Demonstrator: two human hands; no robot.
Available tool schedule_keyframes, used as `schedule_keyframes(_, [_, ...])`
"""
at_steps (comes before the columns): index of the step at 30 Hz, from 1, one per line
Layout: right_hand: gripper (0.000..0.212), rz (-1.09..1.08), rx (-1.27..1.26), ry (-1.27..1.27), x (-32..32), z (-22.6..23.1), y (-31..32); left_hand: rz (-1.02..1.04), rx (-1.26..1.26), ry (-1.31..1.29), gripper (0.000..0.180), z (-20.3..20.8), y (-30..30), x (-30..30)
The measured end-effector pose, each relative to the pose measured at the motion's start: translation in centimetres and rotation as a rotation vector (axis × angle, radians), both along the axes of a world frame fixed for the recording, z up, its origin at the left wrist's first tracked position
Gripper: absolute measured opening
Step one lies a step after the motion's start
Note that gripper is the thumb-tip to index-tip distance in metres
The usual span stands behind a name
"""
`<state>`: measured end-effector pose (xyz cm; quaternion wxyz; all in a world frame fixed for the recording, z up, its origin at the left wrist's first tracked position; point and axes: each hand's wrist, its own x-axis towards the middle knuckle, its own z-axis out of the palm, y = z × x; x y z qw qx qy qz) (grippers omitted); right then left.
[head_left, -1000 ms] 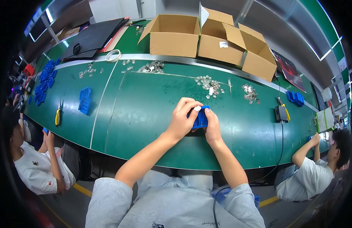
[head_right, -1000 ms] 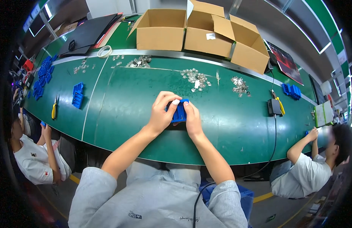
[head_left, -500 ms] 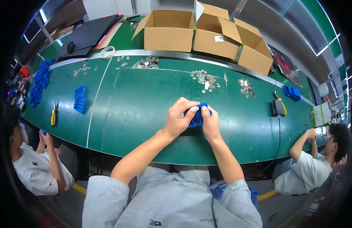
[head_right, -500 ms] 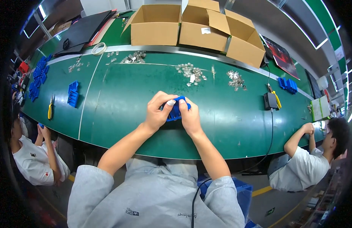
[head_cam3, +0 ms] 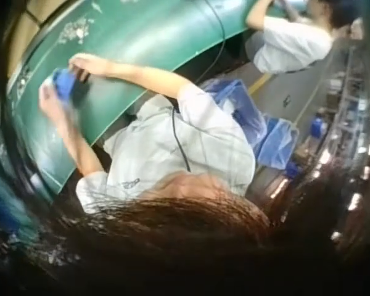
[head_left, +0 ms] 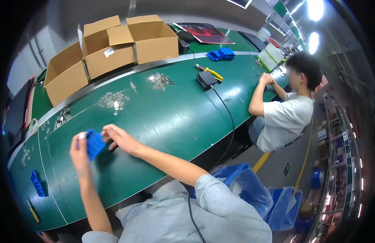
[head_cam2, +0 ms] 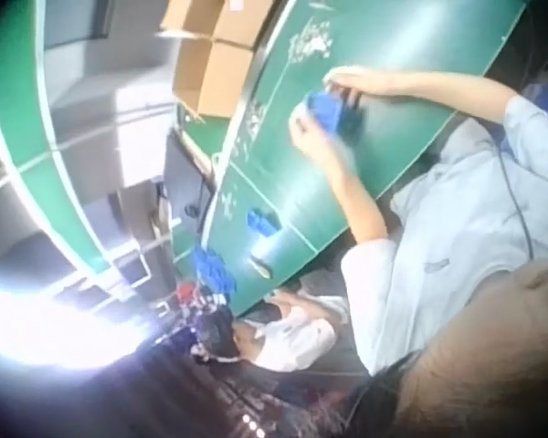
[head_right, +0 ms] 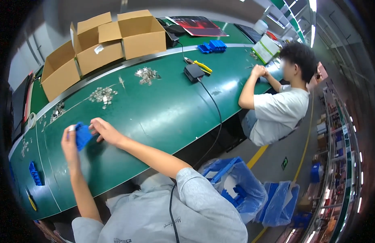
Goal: Assembling metal contacts into blue plastic battery holders on a factory assembly line.
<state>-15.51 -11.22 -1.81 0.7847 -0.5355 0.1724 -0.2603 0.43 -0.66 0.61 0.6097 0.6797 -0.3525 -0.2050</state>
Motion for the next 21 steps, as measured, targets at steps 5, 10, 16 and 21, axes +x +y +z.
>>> schedule_keyframes(5, [0.056,-0.001,0.131,-0.030,1.0,-0.1,-0.1,0.199,0.180,-0.107,0.032,-9.3,11.7,20.4])
schedule_keyframes(10, [0.052,-0.033,0.104,-0.028,1.3,-1.4,0.3,0.594,0.454,-0.644,0.055,-11.7,24.0,27.4])
schedule_keyframes(16, [0.052,-0.066,0.181,-0.020,1.2,-2.8,0.3,0.333,0.086,-0.363,0.042,1.7,16.0,-1.9])
schedule_keyframes(21, [0.060,-0.039,0.185,0.033,0.3,-1.9,-0.2,-0.988,-0.876,0.318,0.054,6.4,16.5,-12.9])
